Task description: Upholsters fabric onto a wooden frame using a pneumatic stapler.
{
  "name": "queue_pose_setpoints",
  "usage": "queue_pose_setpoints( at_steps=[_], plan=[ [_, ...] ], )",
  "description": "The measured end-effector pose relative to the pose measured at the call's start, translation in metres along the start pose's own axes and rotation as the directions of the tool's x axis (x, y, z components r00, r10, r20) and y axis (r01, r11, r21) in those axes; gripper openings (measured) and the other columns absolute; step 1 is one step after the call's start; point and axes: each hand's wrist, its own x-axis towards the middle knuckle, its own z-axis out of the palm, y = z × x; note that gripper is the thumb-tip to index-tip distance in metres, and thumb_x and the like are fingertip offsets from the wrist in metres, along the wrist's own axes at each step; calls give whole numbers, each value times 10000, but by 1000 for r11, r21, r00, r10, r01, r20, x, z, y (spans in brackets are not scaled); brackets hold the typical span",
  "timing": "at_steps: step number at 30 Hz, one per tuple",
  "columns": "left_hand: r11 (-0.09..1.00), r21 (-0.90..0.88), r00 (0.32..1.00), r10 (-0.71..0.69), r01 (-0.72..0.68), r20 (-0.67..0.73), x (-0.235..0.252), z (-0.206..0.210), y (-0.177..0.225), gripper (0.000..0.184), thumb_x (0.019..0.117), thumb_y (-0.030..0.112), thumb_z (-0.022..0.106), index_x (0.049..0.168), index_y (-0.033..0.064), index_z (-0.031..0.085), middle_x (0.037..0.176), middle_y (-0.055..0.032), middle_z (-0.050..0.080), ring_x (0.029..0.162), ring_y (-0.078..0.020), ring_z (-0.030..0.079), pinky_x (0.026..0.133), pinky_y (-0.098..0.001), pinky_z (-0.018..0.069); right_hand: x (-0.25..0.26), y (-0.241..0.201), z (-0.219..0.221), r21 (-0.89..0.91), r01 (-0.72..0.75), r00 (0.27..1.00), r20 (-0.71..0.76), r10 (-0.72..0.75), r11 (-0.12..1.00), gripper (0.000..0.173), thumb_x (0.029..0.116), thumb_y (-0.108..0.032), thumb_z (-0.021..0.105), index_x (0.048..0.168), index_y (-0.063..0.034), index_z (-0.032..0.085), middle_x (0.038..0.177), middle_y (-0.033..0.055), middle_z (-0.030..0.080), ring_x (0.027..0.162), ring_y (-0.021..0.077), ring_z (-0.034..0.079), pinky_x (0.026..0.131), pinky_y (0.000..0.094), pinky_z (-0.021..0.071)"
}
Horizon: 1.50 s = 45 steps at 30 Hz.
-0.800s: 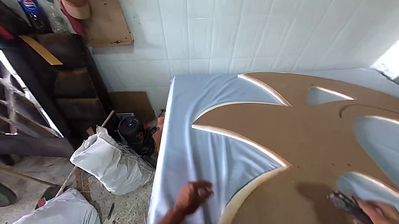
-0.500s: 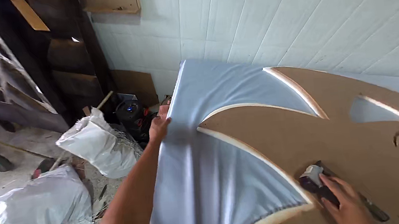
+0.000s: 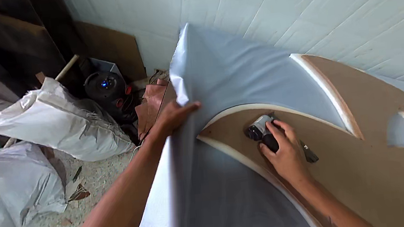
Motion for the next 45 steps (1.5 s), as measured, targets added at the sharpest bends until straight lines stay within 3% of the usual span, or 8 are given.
queue_pose_setpoints(
  at_steps=[3,7,14,19,24,28,34,45],
  plan=[
    [950,312,999,-2,17,-48,11,25,6,426,853,473,739,958,62,701,877,-164,703,839,-350,703,733,-632,567,6,-6,-6,20,-89,990,111,86,996,928,795,-528,826,1573,-254,401,1520,151,455,1309,382,535,963,636,528],
    [875,-482,971,-149,42,-187,9,13,-11,364,912,332,696,1094,17,691,939,-158,738,836,-271,730,744,-511,613,1,-28,-11,1,-175,961,216,171,984,1225,664,-652,885,1642,-279,249,1489,237,426,1142,429,610,827,633,578],
    [697,-702,954,-91,-143,-284,-45,38,52,108,868,135,705,855,30,685,756,-101,696,680,-202,679,596,-410,572,-5,-42,-9,-53,-129,967,214,137,990,1109,783,-481,876,1649,-245,223,1493,233,421,1094,415,643,822,588,599],
    [874,-320,928,314,-365,-201,-99,159,29,192,985,250,610,932,93,708,757,-62,670,660,-196,652,600,-447,565,-1,-35,-11,26,-140,969,208,132,990,1118,745,-490,901,1636,-261,265,1442,219,457,1059,385,648,785,571,608],
    [627,147,634,773,-765,6,-106,198,-65,189,990,224,629,869,116,726,930,14,748,1035,-123,699,1067,-390,525,11,-10,-49,185,-257,957,188,222,949,876,782,-216,851,1553,-143,440,1363,218,578,1191,388,608,956,624,537],
    [569,181,593,794,-802,135,-107,195,-72,238,1022,223,559,862,109,693,887,13,725,980,-109,692,1075,-359,497,29,-43,-125,359,-416,884,377,277,836,324,913,-296,715,1143,-81,638,756,118,687,562,267,662,524,452,590],
    [524,210,561,802,-826,207,-107,197,-72,194,1007,186,554,911,108,704,954,0,736,1038,-125,686,1101,-354,469,67,-162,-114,158,-190,752,658,40,969,293,962,-405,673,1146,-185,612,682,14,678,535,162,665,528,374,600],
    [530,171,554,818,-830,156,-102,195,-77,182,1008,192,571,925,130,721,989,34,742,1086,-91,674,1108,-347,480,84,-161,-98,138,-131,796,605,21,982,337,986,-389,621,1240,-179,551,661,7,665,488,159,641,473,371,581]
  ],
)
